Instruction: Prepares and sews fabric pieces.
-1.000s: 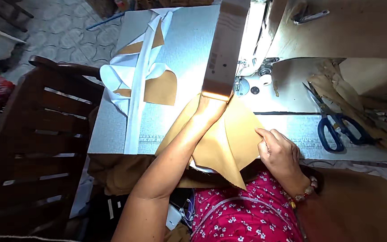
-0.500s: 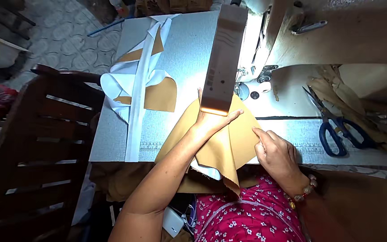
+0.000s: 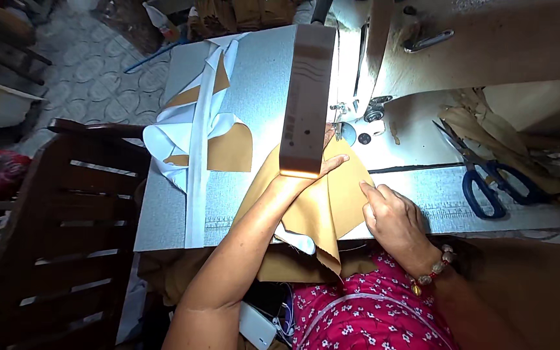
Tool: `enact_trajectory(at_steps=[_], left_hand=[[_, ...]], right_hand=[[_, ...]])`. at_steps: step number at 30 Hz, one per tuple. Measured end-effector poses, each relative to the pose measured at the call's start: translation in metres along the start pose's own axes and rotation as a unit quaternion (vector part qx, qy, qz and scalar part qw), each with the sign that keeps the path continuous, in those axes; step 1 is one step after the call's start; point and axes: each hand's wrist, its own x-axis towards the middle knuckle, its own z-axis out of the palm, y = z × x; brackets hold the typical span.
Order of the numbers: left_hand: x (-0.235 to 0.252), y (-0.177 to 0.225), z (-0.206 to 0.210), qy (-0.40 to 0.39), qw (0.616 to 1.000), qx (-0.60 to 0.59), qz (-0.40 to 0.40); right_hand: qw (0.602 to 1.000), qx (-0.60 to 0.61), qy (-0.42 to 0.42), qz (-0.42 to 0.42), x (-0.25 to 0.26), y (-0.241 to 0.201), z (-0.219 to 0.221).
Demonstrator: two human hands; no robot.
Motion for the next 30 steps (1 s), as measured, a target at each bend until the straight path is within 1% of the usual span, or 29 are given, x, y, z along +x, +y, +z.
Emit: enact_trajectory(at_steps=[3, 6, 8, 9, 10, 12, 13, 14, 16, 17, 18, 19, 20, 21, 23, 24, 25, 27, 29, 30], left_hand=[[0.008, 0.005, -0.009, -0.005, 1.0, -0.012, 0.01], [0.018, -0.011, -0.002, -0.007, 1.0, 0.011, 0.017], [0.014, -0.014, -0.003, -0.024, 0.999, 0.033, 0.001], [0.007, -0.007, -0.013, -0.033, 0.999, 0.039, -0.012], [-0.007, 0.007, -0.028, -0.026, 0.998, 0.046, -0.025], [-0.055, 0.036, -0.061, 0.031, 0.995, 0.059, -0.072], [-0.081, 0.043, -0.072, 0.063, 0.988, 0.075, -0.117], [-0.109, 0.045, -0.08, 0.075, 0.978, 0.085, -0.177], [-0.159, 0.04, -0.086, 0.026, 0.943, 0.075, -0.324], [-0.177, 0.036, -0.084, 0.006, 0.928, 0.059, -0.369], [-0.19, 0.031, -0.079, 0.016, 0.927, 0.046, -0.372], [-0.198, 0.027, -0.076, 0.038, 0.933, 0.024, -0.356], [-0.198, 0.025, -0.077, 0.051, 0.938, -0.011, -0.342], [-0.193, 0.022, -0.084, 0.045, 0.935, -0.057, -0.348], [-0.17, 0.015, -0.112, 0.032, 0.906, -0.14, -0.398], [-0.154, 0.008, -0.128, 0.053, 0.902, -0.145, -0.404], [-0.137, -0.001, -0.144, 0.082, 0.913, -0.106, -0.386], [-0.095, -0.022, -0.174, 0.128, 0.94, 0.013, -0.317], [-0.05, -0.042, -0.195, 0.137, 0.95, 0.11, -0.26], [-0.03, -0.055, -0.198, 0.14, 0.949, 0.165, -0.229]], right_hand=[[1.0, 0.014, -0.005, -0.004, 0.008, 0.002, 0.001], [1.0, 0.021, 0.007, -0.007, 0.014, 0.005, 0.006], [0.999, 0.026, 0.021, -0.009, 0.013, 0.006, 0.01], [0.999, 0.025, 0.031, -0.012, 0.012, 0.007, 0.011], [0.999, 0.021, 0.044, -0.017, 0.012, 0.007, 0.013], [0.997, 0.007, 0.076, -0.027, 0.01, 0.007, 0.017], [0.996, 0.003, 0.084, -0.028, 0.01, 0.007, 0.018], [0.996, 0.005, 0.087, -0.027, 0.01, 0.006, 0.018], [0.996, 0.004, 0.088, -0.028, 0.01, 0.008, 0.018], [0.996, 0.003, 0.089, -0.03, 0.009, 0.008, 0.018], [0.995, 0.002, 0.09, -0.033, 0.009, 0.009, 0.019], [0.995, 0.002, 0.091, -0.036, 0.009, 0.009, 0.019], [0.995, 0.001, 0.093, -0.038, 0.009, 0.009, 0.02], [0.995, 0.001, 0.095, -0.042, 0.009, 0.01, 0.02], [0.994, 0.0, 0.099, -0.048, 0.01, 0.011, 0.02], [0.994, 0.0, 0.098, -0.049, 0.009, 0.011, 0.02], [0.994, 0.0, 0.098, -0.05, 0.008, 0.011, 0.021], [0.994, -0.002, 0.1, -0.051, 0.008, 0.011, 0.021], [0.993, -0.006, 0.104, -0.049, 0.009, 0.01, 0.021], [0.993, -0.009, 0.104, -0.049, 0.009, 0.01, 0.021]])
